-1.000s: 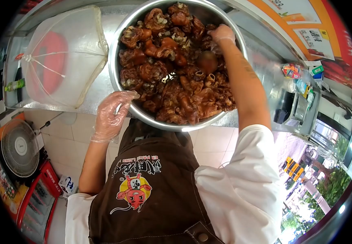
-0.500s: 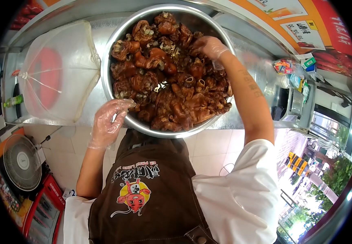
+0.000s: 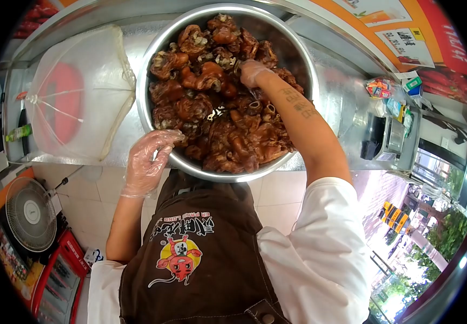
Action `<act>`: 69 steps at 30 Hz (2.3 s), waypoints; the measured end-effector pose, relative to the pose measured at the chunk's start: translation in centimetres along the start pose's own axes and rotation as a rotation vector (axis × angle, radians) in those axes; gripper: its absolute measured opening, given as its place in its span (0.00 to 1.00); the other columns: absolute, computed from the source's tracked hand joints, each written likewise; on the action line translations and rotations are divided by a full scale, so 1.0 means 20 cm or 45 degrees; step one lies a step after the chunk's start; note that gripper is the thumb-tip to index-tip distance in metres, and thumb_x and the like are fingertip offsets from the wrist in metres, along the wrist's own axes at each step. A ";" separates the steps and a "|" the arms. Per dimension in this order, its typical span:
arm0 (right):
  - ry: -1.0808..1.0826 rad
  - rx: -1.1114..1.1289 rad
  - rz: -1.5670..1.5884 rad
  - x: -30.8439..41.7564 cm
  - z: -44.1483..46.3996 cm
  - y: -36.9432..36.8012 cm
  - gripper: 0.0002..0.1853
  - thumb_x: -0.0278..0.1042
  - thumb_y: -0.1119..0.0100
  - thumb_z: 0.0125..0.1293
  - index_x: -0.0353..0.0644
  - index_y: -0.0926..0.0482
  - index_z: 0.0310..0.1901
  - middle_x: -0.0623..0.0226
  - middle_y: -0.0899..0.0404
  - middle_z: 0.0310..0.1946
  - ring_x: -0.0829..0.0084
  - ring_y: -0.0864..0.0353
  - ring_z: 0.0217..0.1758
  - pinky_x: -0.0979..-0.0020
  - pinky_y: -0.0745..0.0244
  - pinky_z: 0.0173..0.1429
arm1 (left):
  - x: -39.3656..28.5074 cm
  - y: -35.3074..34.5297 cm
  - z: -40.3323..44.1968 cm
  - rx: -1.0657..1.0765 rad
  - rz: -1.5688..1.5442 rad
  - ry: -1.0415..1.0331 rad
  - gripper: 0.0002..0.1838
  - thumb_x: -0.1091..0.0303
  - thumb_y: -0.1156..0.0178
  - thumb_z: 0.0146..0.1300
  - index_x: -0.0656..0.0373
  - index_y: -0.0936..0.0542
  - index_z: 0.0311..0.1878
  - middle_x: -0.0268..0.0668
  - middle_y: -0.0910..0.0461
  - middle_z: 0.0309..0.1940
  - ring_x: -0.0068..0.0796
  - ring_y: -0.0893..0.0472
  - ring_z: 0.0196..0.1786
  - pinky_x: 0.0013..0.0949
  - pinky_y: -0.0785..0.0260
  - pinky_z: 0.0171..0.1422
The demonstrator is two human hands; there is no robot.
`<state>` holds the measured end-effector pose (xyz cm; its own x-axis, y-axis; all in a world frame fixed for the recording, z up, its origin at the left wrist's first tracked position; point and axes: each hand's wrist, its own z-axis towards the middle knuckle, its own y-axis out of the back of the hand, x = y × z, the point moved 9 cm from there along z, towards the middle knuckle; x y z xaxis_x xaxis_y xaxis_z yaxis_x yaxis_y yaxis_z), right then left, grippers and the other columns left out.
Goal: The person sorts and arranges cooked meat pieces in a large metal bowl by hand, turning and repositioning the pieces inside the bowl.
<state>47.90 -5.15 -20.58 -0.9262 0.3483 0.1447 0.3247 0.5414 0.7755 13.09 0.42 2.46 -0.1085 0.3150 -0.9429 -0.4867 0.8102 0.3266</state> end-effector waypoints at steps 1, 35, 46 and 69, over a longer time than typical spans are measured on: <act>-0.042 -0.007 0.058 -0.02 0.01 -0.03 0.21 0.32 0.43 0.66 0.30 0.13 0.56 0.45 0.12 0.55 0.46 0.14 0.62 0.52 0.20 0.64 | 0.00 0.01 -0.01 0.000 -0.018 -0.005 0.11 0.84 0.38 0.70 0.65 0.14 0.52 0.45 0.10 0.54 0.44 0.12 0.59 0.42 0.21 0.66; -0.380 0.236 -0.299 -0.42 -0.32 0.11 0.23 0.34 0.39 0.63 0.39 0.13 0.59 0.49 0.13 0.62 0.50 0.13 0.66 0.56 0.18 0.70 | 0.03 0.02 0.02 0.038 0.012 -0.025 0.09 0.84 0.37 0.71 0.65 0.16 0.51 0.46 0.10 0.53 0.45 0.12 0.59 0.42 0.21 0.66; -0.006 0.113 -0.017 -0.57 -0.20 -0.04 0.38 0.37 0.29 0.57 0.39 0.23 0.72 0.47 0.18 0.66 0.48 0.20 0.71 0.57 0.23 0.75 | 0.06 0.02 0.00 -0.012 0.006 0.045 0.09 0.83 0.36 0.71 0.65 0.15 0.51 0.47 0.10 0.53 0.45 0.11 0.58 0.42 0.20 0.64; -0.082 -0.448 1.553 0.17 -0.80 0.67 0.35 0.32 0.19 0.64 0.36 0.26 0.70 0.58 0.11 0.55 0.70 0.12 0.57 0.67 0.17 0.66 | 0.07 -0.35 0.22 0.137 -1.120 0.591 0.31 0.49 0.40 0.82 0.62 0.27 0.76 0.51 0.21 0.70 0.49 0.19 0.71 0.52 0.25 0.78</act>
<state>45.96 -9.04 0.12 -0.0494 0.5172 0.8544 0.8791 -0.3835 0.2830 20.13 -2.69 -0.83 -0.0866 -0.6242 -0.7764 -0.4778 0.7099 -0.5174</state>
